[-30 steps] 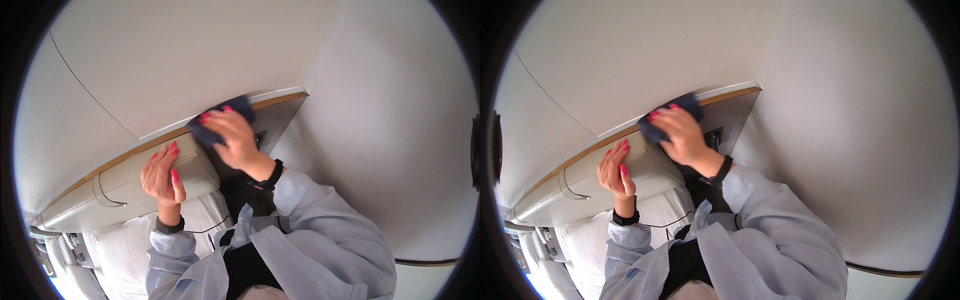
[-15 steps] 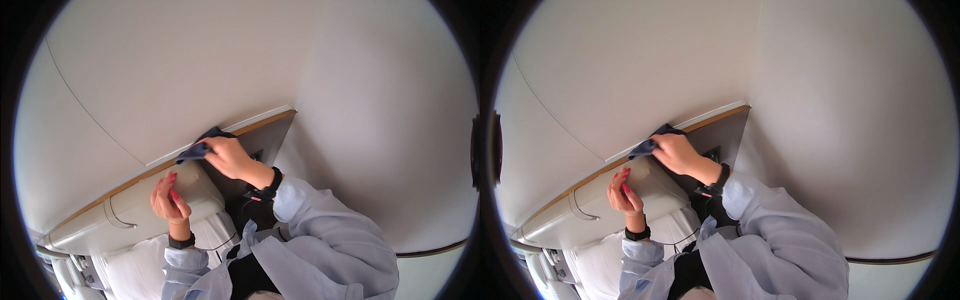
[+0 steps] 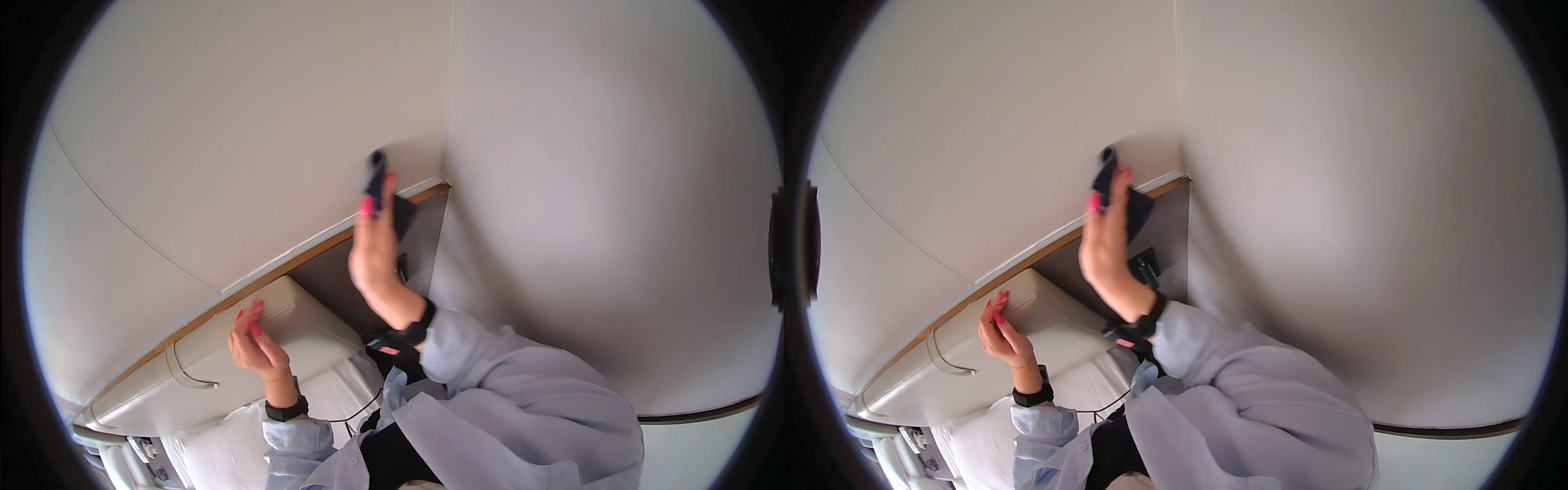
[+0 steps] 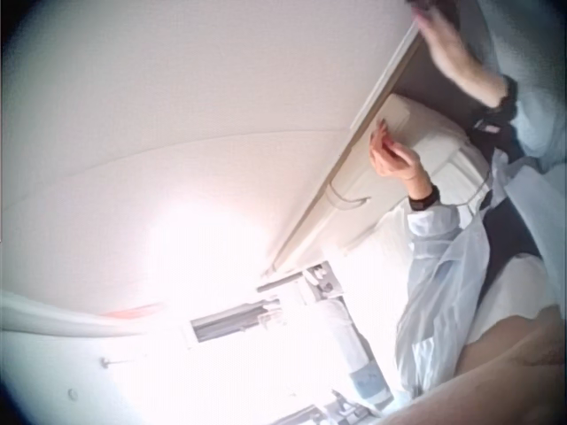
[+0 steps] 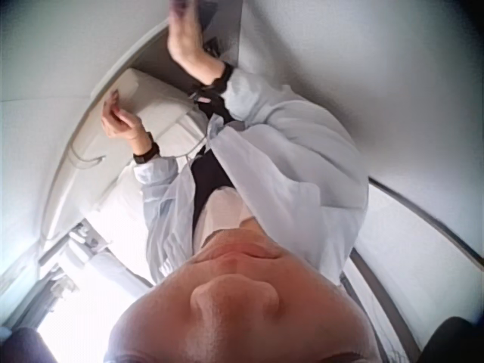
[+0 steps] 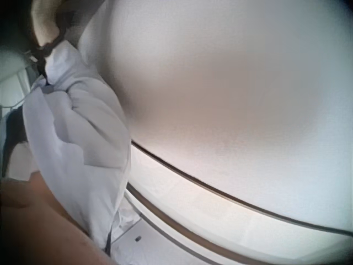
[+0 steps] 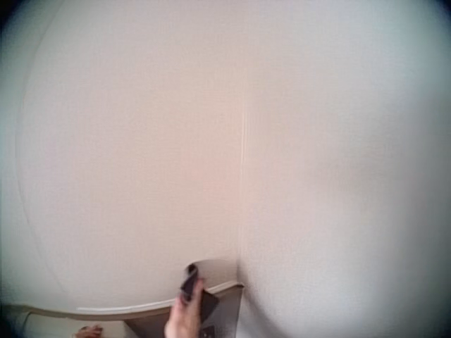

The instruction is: The person wipes the wall panels and the padded headboard area using a cloth by hand.

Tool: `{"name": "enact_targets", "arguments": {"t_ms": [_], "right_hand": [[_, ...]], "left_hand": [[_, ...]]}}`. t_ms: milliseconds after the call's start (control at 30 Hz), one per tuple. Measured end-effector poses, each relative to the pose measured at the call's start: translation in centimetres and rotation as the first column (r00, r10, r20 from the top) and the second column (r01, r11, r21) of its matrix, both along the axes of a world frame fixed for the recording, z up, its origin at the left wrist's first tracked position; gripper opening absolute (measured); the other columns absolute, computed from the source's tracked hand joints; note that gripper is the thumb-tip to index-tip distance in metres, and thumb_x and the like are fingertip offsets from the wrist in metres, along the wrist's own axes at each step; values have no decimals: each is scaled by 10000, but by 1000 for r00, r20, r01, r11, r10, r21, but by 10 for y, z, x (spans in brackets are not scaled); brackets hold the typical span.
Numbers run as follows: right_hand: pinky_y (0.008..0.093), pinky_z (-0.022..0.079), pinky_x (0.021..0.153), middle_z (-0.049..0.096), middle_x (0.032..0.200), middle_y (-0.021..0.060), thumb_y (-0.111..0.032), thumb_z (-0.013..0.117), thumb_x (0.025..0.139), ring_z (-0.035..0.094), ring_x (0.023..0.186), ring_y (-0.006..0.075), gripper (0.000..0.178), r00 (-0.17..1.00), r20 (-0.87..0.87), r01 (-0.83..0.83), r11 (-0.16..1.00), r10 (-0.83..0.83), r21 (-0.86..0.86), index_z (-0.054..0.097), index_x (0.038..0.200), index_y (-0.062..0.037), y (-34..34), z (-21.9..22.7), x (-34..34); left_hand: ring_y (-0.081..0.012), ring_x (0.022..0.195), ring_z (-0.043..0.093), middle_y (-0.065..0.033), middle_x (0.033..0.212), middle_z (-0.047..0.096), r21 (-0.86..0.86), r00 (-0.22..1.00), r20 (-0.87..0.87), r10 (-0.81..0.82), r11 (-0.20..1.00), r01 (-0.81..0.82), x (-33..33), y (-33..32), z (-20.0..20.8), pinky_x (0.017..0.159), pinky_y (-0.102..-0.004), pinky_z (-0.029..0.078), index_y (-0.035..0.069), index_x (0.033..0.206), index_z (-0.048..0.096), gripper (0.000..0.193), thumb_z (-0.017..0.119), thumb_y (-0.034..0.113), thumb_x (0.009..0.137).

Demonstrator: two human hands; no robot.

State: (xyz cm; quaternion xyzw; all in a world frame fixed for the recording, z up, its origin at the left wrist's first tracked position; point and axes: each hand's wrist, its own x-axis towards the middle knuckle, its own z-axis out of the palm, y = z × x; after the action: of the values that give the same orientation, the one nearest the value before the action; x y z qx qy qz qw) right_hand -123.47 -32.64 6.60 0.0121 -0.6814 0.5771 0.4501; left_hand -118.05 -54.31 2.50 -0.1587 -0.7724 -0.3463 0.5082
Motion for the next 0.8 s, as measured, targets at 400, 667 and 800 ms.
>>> {"name": "enact_targets", "arguments": {"t_ms": [400, 667, 800], "right_hand": [[525, -24, 1188, -148, 1548, 376, -443, 417, 1018, -121, 1466, 486, 901, 963, 56, 268, 962, -264, -62, -94, 1489, 130, 40, 25, -53], [550, 215, 1153, 14, 1536, 413, -373, 544, 978, 104, 1443, 540, 851, 985, 67, 95, 826, -158, 556, 113, 1477, 165, 62, -7, -1], [535, 338, 1101, 185, 1519, 367, -242, 633, 929, 268, 1394, 514, 734, 987, -37, 145, 788, -154, 598, 277, 1457, 121, 72, -17, 5]], "left_hand": [[-333, 947, 697, -181, 933, 709, -39, 999, -15, -45, 998, 44, -2, -5, -8, 976, -464, 466, -42, 1003, 589, 231, 428, 96, 911], [-365, 983, 696, -203, 942, 696, -100, 997, -48, -66, 993, 61, -4, -6, -10, 985, -485, 462, -55, 1014, 578, 241, 441, 98, 888], [-344, 981, 693, -184, 951, 708, -110, 997, -64, -41, 993, 34, -4, -7, -8, 972, -470, 475, -47, 1008, 598, 250, 448, 114, 889]]}}
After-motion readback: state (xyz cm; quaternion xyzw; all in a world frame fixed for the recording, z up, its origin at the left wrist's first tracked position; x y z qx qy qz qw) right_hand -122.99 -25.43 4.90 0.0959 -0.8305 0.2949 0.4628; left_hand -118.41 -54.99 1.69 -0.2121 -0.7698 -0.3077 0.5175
